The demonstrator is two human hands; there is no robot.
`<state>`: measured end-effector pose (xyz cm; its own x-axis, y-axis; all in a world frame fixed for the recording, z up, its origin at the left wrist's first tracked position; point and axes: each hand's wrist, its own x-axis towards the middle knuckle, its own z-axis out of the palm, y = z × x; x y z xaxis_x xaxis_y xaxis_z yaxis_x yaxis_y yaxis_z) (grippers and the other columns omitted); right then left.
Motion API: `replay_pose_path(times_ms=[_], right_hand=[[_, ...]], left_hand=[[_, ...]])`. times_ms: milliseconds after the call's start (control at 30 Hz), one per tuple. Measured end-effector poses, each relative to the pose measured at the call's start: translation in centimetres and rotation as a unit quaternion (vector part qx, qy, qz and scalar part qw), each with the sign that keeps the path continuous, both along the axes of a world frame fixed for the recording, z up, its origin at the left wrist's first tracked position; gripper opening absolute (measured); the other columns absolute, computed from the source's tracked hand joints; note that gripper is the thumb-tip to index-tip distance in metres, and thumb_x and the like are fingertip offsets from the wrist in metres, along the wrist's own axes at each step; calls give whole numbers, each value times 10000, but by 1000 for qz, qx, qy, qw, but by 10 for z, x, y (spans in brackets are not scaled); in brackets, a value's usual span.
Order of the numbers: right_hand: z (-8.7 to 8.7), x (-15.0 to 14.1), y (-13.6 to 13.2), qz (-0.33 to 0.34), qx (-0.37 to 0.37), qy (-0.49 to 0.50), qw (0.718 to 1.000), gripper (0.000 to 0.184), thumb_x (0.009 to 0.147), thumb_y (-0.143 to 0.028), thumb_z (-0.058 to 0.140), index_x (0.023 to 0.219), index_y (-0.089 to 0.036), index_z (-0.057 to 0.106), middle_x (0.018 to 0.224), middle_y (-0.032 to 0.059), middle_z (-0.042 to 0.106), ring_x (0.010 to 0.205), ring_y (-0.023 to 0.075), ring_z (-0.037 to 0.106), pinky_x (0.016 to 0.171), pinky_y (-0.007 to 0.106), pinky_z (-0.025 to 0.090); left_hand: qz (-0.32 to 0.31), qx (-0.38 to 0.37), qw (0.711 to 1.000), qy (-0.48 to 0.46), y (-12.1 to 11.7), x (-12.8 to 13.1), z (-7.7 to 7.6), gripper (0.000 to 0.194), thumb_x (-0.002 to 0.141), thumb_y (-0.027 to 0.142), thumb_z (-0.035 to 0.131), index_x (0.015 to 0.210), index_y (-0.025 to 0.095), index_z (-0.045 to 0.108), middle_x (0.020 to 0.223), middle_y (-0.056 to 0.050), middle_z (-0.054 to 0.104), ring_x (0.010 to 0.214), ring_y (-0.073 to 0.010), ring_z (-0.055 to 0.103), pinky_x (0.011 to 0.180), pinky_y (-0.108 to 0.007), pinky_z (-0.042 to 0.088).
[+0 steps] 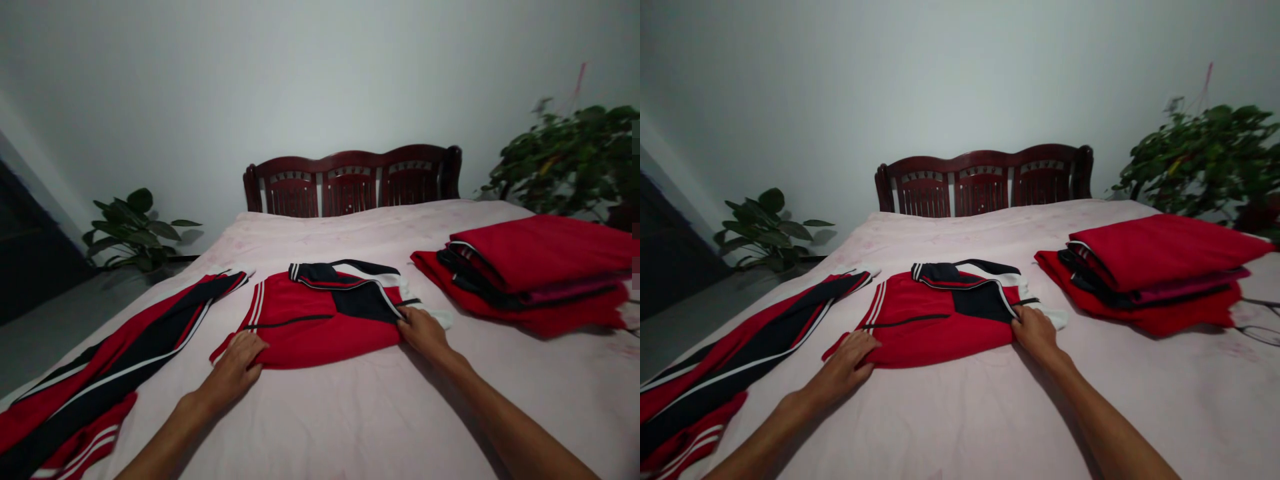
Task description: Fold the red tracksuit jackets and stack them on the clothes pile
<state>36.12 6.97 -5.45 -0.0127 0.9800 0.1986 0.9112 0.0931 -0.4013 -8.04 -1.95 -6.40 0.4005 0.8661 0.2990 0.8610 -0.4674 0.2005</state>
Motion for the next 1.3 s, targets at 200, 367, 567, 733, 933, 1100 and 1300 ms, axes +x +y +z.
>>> replay_pose_path(times_ms=[200,367,567,733,933,1100,1300], right_hand=[[-21,48,-28,106,15,221,969,190,719,-220,438,729,-200,627,770,49,672,776,221,628,711,323,480],[-8,57,-47,100,-68,110,987,348,651,-176,495,919,-219,712,975,51,736,934,246,653,823,347,487],[14,6,-43,144,-24,8,989,712,713,-248,587,1421,-200,529,1385,142,584,1231,316,560,1008,434,442],[-11,7,-52,231,-58,76,968,353,817,-177,401,1008,-209,697,1011,69,702,949,219,654,866,346,485],[-9,16,-58,225,-87,122,963,332,767,-165,465,1020,-212,674,1007,50,714,909,218,656,813,334,485],[2,2,-67,290,-26,77,954,346,850,-165,440,1080,-223,691,1098,73,711,987,224,651,878,348,476],[14,2,-88,385,0,86,919,298,838,-111,438,951,-217,693,918,46,710,859,188,631,815,305,458]], left_hand=[[-56,-56,995,61,-42,4,8,243,707,17,466,824,211,555,837,-17,614,829,-191,549,809,-345,418],[-34,-109,993,41,-48,15,28,201,960,251,466,813,218,599,797,-4,653,743,-159,580,758,-318,436],[-54,-33,995,76,-36,23,14,469,978,422,509,1442,361,492,1492,-66,528,1363,-285,484,1121,-500,400],[-74,-23,987,140,-63,4,-17,652,952,289,550,1536,440,304,1635,-36,329,1472,-323,358,1157,-628,334],[-31,-16,998,46,-56,-4,-4,274,994,314,492,1201,347,669,1428,-8,602,1294,-205,578,1106,-409,480],[-5,95,995,-7,7,40,12,285,979,241,496,1215,263,654,1369,-75,630,1272,-235,588,1078,-441,500],[-35,146,987,59,76,115,8,559,872,37,500,1398,219,553,1519,-178,475,1433,-336,413,1150,-575,371]])
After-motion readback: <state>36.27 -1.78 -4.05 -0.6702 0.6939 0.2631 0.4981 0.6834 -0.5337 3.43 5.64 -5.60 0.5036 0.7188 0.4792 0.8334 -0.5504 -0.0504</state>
